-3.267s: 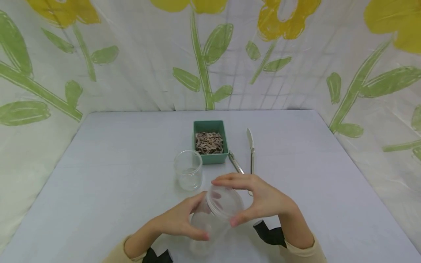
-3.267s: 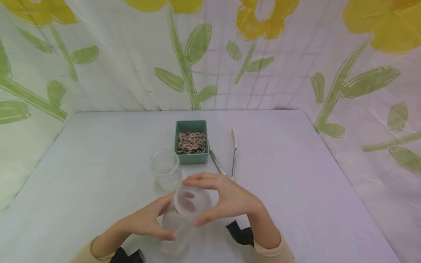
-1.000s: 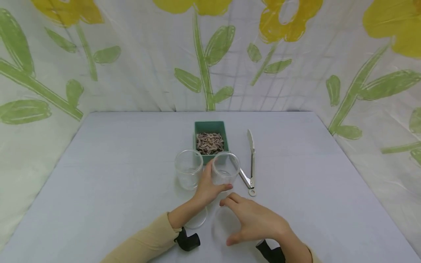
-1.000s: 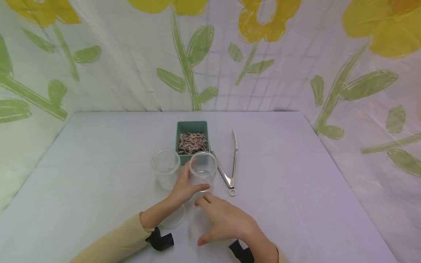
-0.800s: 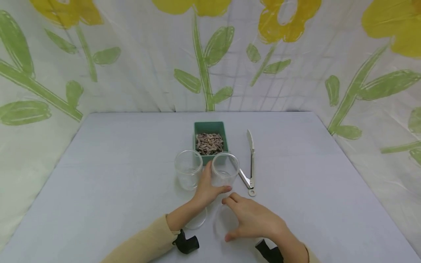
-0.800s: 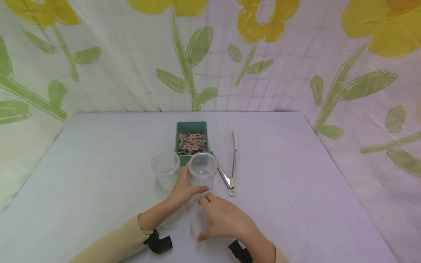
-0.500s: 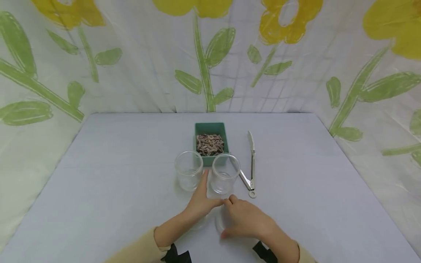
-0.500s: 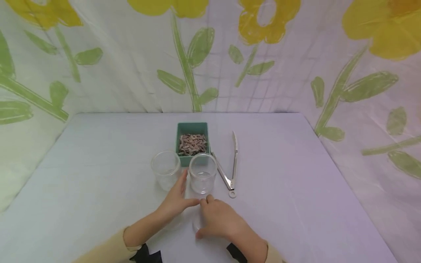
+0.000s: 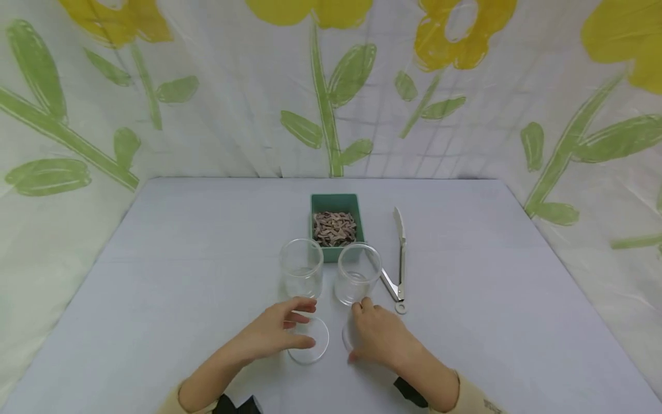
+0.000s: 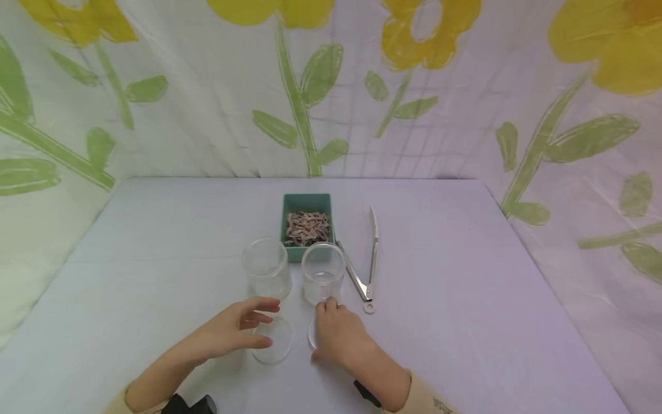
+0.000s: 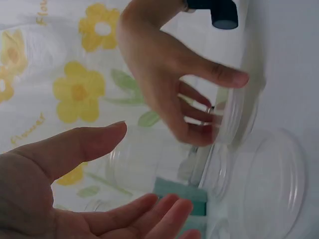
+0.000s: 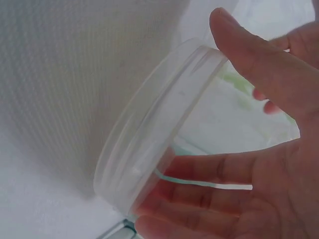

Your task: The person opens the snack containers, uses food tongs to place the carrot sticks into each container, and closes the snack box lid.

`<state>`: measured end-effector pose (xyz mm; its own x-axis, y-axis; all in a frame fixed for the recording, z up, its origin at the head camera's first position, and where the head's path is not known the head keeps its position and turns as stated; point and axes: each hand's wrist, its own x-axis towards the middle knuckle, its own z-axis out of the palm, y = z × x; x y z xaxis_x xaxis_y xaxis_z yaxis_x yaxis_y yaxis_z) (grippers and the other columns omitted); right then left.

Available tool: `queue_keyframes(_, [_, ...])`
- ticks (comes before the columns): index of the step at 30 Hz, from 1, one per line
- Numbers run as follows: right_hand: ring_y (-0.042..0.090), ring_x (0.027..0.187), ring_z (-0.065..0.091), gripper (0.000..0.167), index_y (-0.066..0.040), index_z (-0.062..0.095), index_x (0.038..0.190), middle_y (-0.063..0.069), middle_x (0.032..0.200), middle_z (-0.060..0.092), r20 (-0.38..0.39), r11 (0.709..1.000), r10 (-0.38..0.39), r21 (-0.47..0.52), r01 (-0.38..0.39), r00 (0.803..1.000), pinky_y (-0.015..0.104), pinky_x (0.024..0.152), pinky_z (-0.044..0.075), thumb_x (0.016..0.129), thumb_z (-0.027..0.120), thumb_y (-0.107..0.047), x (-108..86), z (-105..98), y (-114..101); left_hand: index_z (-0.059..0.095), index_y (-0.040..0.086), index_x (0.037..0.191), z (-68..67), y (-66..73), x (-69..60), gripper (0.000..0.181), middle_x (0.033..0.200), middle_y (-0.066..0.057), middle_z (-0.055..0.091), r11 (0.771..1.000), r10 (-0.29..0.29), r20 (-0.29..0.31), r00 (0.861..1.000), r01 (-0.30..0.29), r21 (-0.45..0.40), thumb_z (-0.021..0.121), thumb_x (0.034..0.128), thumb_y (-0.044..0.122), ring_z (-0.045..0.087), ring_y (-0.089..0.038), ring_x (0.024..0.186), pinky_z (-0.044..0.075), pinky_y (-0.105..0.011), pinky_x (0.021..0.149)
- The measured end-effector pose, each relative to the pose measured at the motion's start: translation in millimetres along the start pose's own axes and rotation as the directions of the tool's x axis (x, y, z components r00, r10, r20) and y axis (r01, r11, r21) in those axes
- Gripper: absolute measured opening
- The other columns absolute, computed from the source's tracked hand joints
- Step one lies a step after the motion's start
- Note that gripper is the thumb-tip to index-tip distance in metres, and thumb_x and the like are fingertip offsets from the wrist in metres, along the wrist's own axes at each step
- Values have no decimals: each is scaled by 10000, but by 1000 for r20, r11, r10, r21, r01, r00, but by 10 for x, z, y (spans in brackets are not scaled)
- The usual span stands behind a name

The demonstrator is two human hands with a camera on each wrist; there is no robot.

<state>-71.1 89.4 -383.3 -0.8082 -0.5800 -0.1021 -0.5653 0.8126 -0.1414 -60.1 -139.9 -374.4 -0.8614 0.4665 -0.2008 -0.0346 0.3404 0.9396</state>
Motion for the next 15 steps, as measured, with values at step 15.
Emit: queue_keyframes(15, [268,730,594,786,33,541,1047,114,885,508,36,999,7,-42,-5,999,360,626,529,560,899,-469,72,18,-104,551,-71,1243,-335,66,-89,513,1172,-214,614,995,64,-106,992,-56,82,750,837,171,587,-397,1058,415,-576,963])
